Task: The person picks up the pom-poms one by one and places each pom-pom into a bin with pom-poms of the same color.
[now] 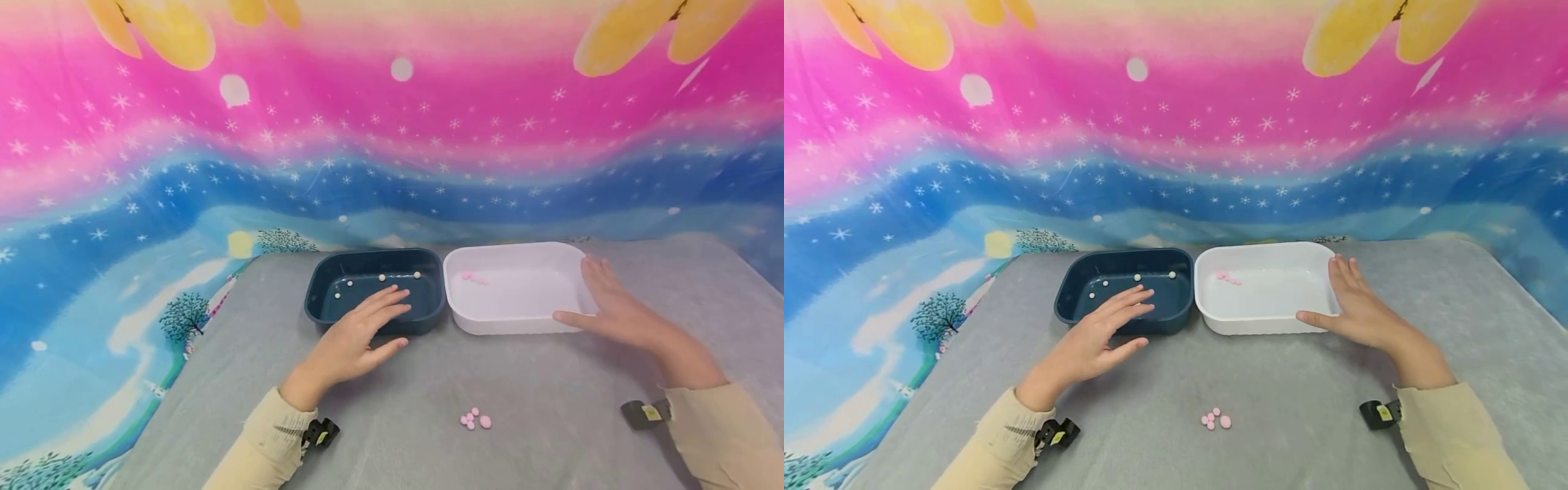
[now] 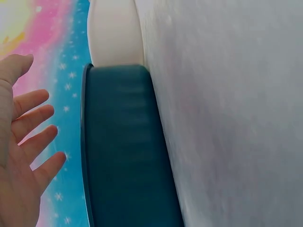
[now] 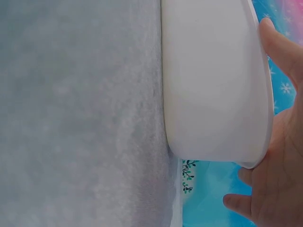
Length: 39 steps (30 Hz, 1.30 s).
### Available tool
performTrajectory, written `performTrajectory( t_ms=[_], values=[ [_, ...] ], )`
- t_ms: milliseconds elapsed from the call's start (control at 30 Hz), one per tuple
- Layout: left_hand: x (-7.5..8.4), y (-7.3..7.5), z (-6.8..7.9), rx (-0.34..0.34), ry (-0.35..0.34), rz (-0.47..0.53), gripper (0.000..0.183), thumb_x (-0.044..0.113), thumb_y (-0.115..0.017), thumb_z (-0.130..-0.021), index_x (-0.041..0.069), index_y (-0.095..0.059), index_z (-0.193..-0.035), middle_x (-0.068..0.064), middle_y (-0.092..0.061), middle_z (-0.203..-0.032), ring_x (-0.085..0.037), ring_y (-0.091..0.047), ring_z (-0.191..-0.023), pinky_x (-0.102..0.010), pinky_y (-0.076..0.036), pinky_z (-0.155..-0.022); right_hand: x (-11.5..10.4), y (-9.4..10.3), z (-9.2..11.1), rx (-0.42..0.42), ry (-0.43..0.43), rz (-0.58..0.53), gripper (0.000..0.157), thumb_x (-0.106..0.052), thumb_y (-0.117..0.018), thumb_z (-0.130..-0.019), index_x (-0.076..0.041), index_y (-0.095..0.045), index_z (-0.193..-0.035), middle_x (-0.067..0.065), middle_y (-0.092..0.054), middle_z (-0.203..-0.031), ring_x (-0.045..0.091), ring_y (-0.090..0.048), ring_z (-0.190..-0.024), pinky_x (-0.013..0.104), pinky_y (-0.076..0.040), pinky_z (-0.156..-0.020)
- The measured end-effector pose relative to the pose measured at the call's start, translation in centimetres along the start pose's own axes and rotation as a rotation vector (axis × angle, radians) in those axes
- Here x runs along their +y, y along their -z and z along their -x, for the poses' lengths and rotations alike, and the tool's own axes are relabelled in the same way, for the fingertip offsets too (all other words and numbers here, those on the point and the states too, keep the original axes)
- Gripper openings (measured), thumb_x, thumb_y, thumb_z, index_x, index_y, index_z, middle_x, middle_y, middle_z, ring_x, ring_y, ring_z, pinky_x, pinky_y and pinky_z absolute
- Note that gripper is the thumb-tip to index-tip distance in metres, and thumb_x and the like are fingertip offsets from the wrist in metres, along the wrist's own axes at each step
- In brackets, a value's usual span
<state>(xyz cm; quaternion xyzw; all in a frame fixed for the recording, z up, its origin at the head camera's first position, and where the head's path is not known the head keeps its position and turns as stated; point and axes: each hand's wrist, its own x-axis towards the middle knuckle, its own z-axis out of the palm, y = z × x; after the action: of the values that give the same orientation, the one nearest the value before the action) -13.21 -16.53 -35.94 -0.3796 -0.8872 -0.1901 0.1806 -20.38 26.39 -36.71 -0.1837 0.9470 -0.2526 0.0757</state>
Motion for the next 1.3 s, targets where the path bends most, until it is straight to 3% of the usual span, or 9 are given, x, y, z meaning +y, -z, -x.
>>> performTrajectory(
  t_ms=[300,433,767,967,1300],
  values=[
    [1.2,-0.7,-0.5,-0.031,-0.023,0.049,0.05,0.041,-0.055,-0.091,0.016,-0.048,-0.134,0.001,-0.039,-0.145,-0.019,-0.03,-0.138,-0.037,-0.03,-0.11,-0.3,0.1,0.1,-0.002,0.0,-0.008,0.109,-0.053,-0.057,-0.085,-0.001,0.019,-0.143,0.011,0.03,-0.148,0.03,0.034,-0.132,0.064,0.009,-0.104],
    [2.2,-0.8,-0.8,-0.034,-0.068,0.069,0.051,0.042,-0.054,-0.091,0.016,-0.049,-0.134,0.001,-0.039,-0.145,-0.019,-0.03,-0.138,-0.039,-0.03,-0.11,-0.5,0.1,0.2,-0.002,0.002,-0.015,0.109,-0.053,-0.058,-0.085,-0.001,0.018,-0.143,0.011,0.03,-0.148,0.031,0.033,-0.132,0.064,0.009,-0.104],
    [5.3,-0.6,-1.9,-0.05,-0.213,0.119,0.05,0.041,-0.054,-0.091,0.013,-0.05,-0.132,0.002,-0.05,-0.135,-0.009,-0.041,-0.128,-0.022,-0.029,-0.108,-0.4,0.0,0.2,0.003,-0.005,-0.014,0.109,-0.053,-0.057,-0.085,-0.002,0.019,-0.143,0.01,0.03,-0.148,0.031,0.033,-0.132,0.065,0.008,-0.104],
    [6.8,-0.8,-2.7,-0.111,-0.25,0.1,0.043,0.042,-0.055,-0.09,0.014,-0.058,-0.122,0.005,-0.057,-0.119,-0.004,-0.047,-0.116,-0.016,-0.034,-0.102,-0.1,0.0,0.2,0.007,0.0,-0.01,0.108,-0.052,-0.057,-0.085,-0.002,0.019,-0.143,0.008,0.031,-0.147,0.029,0.034,-0.132,0.063,0.01,-0.105],
    [8.0,-2.2,-3.7,-0.249,-0.327,0.022,0.037,0.047,-0.054,-0.09,0.018,-0.064,-0.11,0.009,-0.059,-0.109,-0.002,-0.05,-0.106,-0.014,-0.039,-0.095,-0.3,-0.1,0.1,0.005,-0.004,-0.001,0.108,-0.053,-0.057,-0.085,-0.002,0.018,-0.144,0.008,0.031,-0.147,0.03,0.033,-0.132,0.063,0.009,-0.105]
  ],
)
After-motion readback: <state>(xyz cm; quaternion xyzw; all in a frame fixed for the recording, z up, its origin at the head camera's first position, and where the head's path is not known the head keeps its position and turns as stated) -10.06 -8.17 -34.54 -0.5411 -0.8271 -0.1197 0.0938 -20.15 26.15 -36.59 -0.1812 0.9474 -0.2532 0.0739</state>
